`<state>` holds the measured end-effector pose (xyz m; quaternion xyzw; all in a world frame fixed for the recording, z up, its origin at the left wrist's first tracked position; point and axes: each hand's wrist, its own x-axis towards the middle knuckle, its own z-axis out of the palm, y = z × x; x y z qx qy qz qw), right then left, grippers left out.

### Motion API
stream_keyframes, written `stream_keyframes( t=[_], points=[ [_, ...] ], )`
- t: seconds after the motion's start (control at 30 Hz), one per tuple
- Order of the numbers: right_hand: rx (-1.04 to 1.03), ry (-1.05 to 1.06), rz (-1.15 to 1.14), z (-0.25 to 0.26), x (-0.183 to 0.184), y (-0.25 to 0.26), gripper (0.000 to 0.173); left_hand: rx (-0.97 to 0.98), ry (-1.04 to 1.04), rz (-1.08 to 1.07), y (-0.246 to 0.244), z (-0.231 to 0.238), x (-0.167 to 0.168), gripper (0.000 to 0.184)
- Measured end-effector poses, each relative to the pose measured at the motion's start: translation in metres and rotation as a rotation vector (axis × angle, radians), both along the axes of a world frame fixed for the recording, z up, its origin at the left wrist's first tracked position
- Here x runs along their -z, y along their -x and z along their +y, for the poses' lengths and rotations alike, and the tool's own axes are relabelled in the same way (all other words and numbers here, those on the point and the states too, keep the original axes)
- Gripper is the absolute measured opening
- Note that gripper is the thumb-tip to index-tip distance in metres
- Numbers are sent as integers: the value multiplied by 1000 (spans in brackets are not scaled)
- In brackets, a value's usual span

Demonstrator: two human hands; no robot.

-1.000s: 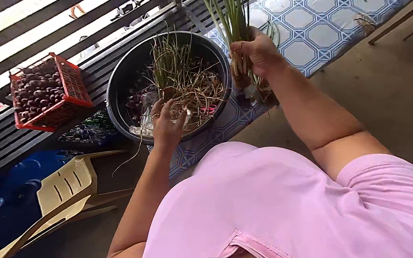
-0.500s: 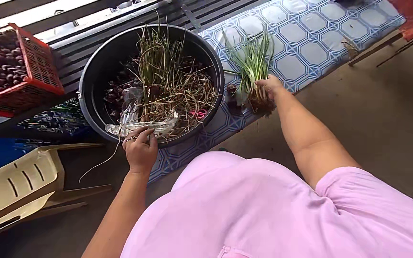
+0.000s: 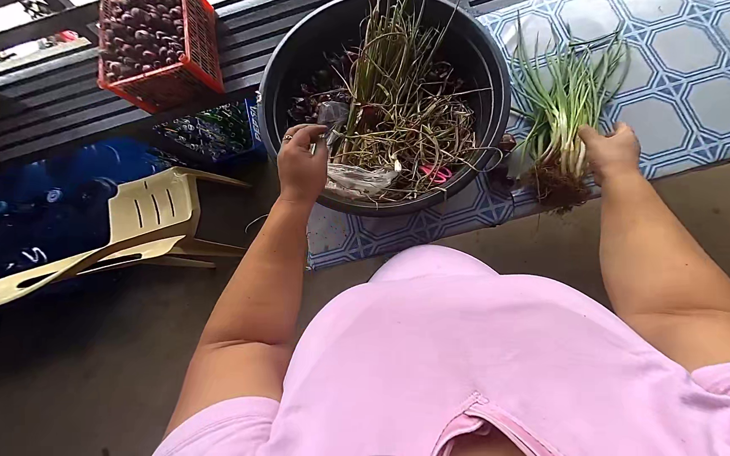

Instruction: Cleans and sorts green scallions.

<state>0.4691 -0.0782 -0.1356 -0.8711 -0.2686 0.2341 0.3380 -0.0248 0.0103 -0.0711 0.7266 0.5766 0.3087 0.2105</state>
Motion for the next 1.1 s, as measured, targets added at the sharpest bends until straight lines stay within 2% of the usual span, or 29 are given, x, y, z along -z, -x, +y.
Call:
stream_keyframes(
  t=[0.07,0.13,0.2,0.27,0.33,0.43,0.5,0.57,0.6,0.7,0.8,0.9,0.97,1.03,1.1],
  points=[
    [-55,-83,-122,-1,-20,21,74,13,146,54,-4,29,-6,29],
    [-159,-198,-246,1,-39,56,58,76,387,240,-11,58,-3,30],
    [-379,-307,-322,5,-52,94,43,178,558,484,-17,82,14,29],
    [-650,-314,-340,12,-60,133,34,220,643,667,-23,95,36,28],
    [-902,-146,-333,27,-62,167,28,186,721,744,-31,99,42,34],
    [-1145,310,-384,57,-51,203,25,159,824,752,-42,95,34,49],
    [-1169,522,-453,71,-40,218,35,194,856,788,-46,92,32,53],
    [-1152,651,-469,79,-36,228,53,225,877,819,-46,89,32,55],
    [-1151,712,-460,81,-37,233,57,230,893,818,-46,89,33,56],
    [-1170,813,-437,83,-38,244,48,146,937,708,-43,88,37,53],
    [-1141,763,-433,90,-47,245,35,-17,965,350,-37,95,53,43],
    [-1106,676,-481,107,-75,243,32,-80,943,103,-35,97,46,41],
    [-1087,639,-526,118,-102,242,32,-119,888,14,-36,99,33,49],
    [-1077,611,-563,126,-129,241,33,-168,802,-90,-34,104,17,69],
    [-1094,578,-601,130,-150,235,41,-198,697,-171,-31,110,2,80]
  ],
)
